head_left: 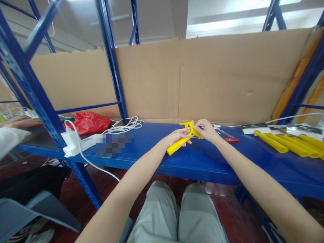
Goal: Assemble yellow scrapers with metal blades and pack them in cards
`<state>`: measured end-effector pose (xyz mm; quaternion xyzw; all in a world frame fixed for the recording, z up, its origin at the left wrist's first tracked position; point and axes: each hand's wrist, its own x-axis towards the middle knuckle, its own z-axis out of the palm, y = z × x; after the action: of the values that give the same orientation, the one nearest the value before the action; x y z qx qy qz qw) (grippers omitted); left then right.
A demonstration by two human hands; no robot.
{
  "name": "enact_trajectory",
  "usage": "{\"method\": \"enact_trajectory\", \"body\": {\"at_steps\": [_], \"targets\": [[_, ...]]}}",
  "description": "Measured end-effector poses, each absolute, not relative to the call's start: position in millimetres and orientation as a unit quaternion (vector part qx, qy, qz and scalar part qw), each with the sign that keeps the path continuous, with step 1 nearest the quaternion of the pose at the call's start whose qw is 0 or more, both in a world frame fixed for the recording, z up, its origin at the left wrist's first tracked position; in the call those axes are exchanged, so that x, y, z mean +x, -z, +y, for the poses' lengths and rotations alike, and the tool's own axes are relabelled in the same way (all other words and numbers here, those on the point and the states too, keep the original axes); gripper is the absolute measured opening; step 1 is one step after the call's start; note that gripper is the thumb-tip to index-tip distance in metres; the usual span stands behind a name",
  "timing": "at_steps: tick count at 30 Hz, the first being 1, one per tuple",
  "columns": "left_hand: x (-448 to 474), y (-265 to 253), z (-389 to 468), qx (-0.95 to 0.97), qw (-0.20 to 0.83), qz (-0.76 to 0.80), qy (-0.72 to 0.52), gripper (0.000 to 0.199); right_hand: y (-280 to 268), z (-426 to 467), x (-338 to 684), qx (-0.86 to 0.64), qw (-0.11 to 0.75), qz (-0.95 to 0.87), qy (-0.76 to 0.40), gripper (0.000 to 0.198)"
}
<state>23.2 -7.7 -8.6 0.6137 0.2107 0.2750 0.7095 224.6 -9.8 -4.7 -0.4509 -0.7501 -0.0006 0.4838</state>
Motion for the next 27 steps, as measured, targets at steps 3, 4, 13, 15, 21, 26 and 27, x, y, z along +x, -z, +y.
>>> {"method": "enact_trajectory", "body": {"at_steps": [3, 4, 13, 15, 21, 26, 27], "targets": [[23.3, 9.3, -8.3, 0.617, 0.704, 0.216, -0.277, 0.065, 5.3, -11.1, 220.1, -0.459, 0.499, -0.735, -0.022, 0.027], [23.2, 9.4, -8.6, 0.617, 0.704, 0.214, -0.280, 0.065, 5.5, -11.8, 218.5, -0.463, 0.509, -0.725, -0.033, 0.029], [21.0, 7.2, -14.1, 0.621, 0.713, 0.174, -0.276, 0.068, -5.0, -34.5, 214.3, -0.480, 0.470, -0.686, -0.281, 0.055], [20.8, 6.1, -15.8, 0.622, 0.714, 0.172, -0.272, 0.068, -8.4, -39.3, 215.2, -0.474, 0.476, -0.678, -0.298, 0.057], [20.1, 4.1, -18.2, 0.622, 0.713, 0.163, -0.278, 0.068, -10.7, -39.5, 217.4, -0.479, 0.469, -0.703, -0.237, 0.057], [18.8, 0.9, -18.8, 0.607, 0.714, 0.152, -0.313, 0.061, -12.6, -35.0, 227.8, -0.577, 0.395, -0.714, -0.031, 0.043], [18.3, -0.9, -18.9, 0.599, 0.713, 0.157, -0.329, 0.059, -13.7, -34.9, 233.0, -0.606, 0.376, -0.701, 0.007, 0.038]]}}
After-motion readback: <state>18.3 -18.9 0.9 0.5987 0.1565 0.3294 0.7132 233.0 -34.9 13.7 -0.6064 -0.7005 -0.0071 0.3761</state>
